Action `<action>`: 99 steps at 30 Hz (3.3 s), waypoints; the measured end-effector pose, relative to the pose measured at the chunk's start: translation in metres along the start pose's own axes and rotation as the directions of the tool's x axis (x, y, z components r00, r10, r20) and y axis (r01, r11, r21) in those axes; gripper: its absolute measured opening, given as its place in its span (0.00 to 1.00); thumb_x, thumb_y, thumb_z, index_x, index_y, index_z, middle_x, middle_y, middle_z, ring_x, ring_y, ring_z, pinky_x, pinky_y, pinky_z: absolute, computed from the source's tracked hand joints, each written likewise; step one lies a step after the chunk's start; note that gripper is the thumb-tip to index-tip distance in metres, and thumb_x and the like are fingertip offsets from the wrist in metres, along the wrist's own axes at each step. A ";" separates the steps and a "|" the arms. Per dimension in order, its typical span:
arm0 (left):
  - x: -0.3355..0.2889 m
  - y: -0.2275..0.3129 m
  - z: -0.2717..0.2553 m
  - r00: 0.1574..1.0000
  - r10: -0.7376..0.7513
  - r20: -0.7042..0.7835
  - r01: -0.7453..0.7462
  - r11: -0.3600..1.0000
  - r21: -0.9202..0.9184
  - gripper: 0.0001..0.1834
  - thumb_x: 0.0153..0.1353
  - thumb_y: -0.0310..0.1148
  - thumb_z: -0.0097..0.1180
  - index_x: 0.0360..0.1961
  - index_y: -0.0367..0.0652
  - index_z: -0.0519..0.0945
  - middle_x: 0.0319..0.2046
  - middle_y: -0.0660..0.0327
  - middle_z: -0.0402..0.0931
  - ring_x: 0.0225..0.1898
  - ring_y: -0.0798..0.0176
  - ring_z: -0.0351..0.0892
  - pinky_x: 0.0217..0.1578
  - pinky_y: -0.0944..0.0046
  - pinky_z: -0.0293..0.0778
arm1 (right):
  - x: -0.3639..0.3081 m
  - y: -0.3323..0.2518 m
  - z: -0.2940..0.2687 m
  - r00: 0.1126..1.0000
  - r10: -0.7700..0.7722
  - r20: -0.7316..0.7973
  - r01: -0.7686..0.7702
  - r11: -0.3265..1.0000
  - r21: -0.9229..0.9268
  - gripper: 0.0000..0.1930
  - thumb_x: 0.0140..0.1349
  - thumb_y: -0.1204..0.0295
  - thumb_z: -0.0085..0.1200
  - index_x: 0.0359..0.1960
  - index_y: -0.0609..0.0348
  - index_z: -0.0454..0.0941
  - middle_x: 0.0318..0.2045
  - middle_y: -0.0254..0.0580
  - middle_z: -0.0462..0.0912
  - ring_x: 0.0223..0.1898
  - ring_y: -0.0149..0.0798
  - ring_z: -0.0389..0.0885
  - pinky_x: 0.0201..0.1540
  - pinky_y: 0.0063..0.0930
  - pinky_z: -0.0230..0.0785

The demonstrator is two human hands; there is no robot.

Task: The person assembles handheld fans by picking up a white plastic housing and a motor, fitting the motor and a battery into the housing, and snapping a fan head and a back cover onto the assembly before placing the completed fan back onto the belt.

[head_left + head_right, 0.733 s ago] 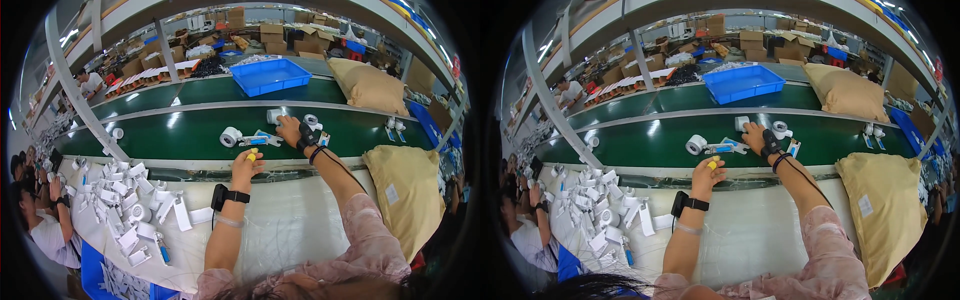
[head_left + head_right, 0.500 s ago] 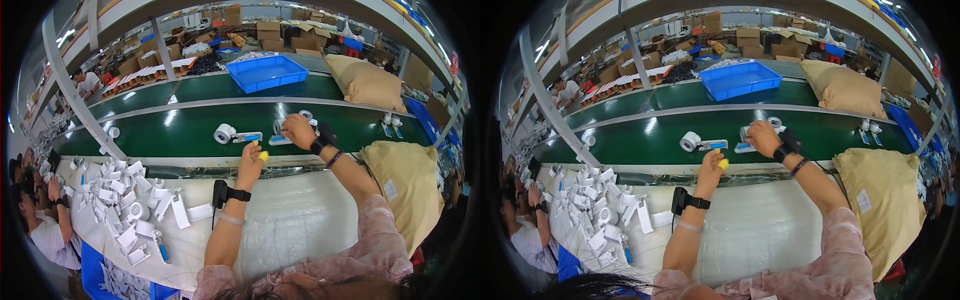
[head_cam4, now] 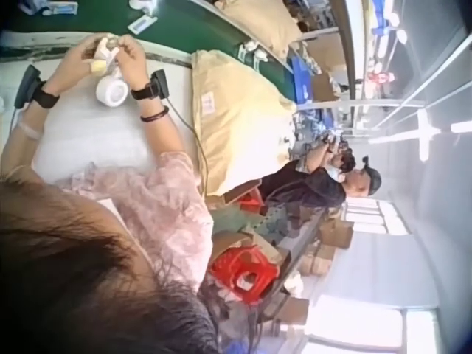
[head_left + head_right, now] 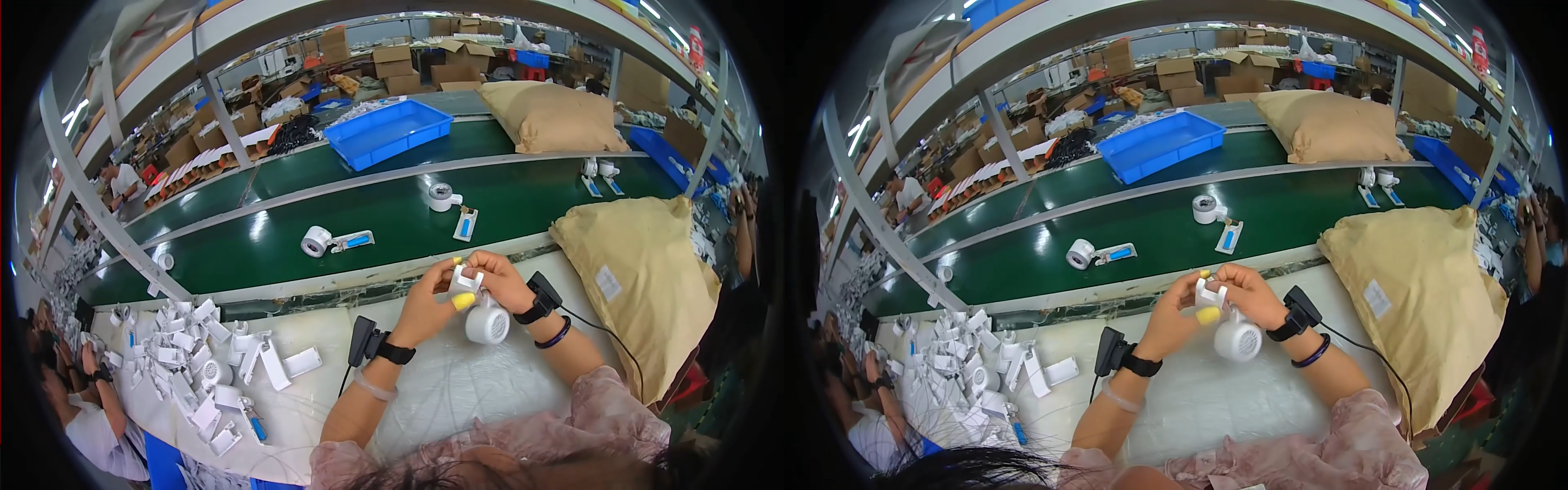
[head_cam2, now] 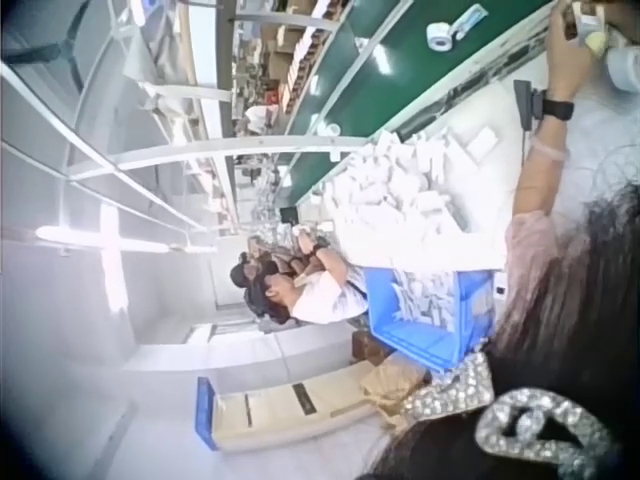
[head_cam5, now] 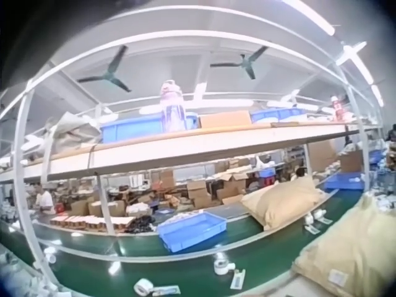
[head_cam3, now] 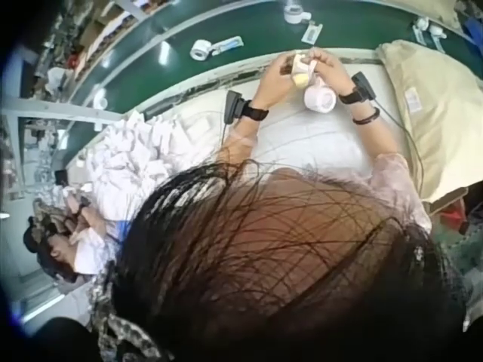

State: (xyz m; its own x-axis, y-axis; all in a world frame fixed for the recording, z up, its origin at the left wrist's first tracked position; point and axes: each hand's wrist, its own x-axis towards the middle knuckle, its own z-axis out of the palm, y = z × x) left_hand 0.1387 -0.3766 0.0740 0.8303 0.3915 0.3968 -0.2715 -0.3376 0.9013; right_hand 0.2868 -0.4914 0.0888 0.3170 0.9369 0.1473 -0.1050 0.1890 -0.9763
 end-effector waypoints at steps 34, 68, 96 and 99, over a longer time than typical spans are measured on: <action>0.001 0.010 -0.006 0.856 -0.516 0.023 0.457 0.736 -0.500 0.14 0.70 0.37 0.40 0.49 0.40 0.70 0.32 0.58 0.76 0.23 0.67 0.76 0.20 0.64 0.76 | 0.002 0.005 0.002 0.751 -0.649 0.122 0.398 0.297 -0.868 0.09 0.56 0.82 0.58 0.38 0.61 0.76 0.32 0.44 0.79 0.35 0.42 0.79 0.33 0.31 0.71; -0.007 0.008 0.008 0.986 -0.136 -0.099 0.133 0.990 -0.038 0.26 0.57 0.22 0.48 0.59 0.39 0.65 0.36 0.63 0.73 0.30 0.75 0.72 0.23 0.73 0.73 | -0.006 0.009 0.011 0.662 -0.736 0.142 0.556 0.356 -0.751 0.12 0.47 0.82 0.63 0.34 0.55 0.80 0.33 0.39 0.81 0.35 0.43 0.78 0.39 0.33 0.69; -0.007 0.012 0.008 0.989 -0.071 -0.133 0.095 0.978 0.184 0.21 0.56 0.26 0.51 0.52 0.38 0.68 0.34 0.50 0.77 0.31 0.51 0.79 0.33 0.61 0.73 | -0.004 0.011 0.007 0.734 -0.666 0.136 0.558 0.477 -0.679 0.09 0.52 0.83 0.62 0.35 0.59 0.79 0.32 0.41 0.80 0.36 0.43 0.78 0.41 0.31 0.70; -0.007 0.012 0.008 0.992 0.031 -0.123 0.002 0.966 0.260 0.21 0.55 0.26 0.51 0.52 0.38 0.69 0.33 0.50 0.77 0.31 0.51 0.78 0.33 0.60 0.73 | -0.004 0.013 0.006 0.741 -0.661 0.118 0.555 0.504 -0.661 0.09 0.53 0.83 0.61 0.35 0.59 0.79 0.32 0.41 0.80 0.36 0.42 0.78 0.41 0.31 0.70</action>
State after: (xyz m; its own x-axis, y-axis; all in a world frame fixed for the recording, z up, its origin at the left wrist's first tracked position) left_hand 0.1337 -0.3901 0.0803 0.7553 0.4828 0.4431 -0.1340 -0.5480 0.8257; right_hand 0.2781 -0.4909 0.0762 0.1930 0.6037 0.7735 0.7465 0.4213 -0.5151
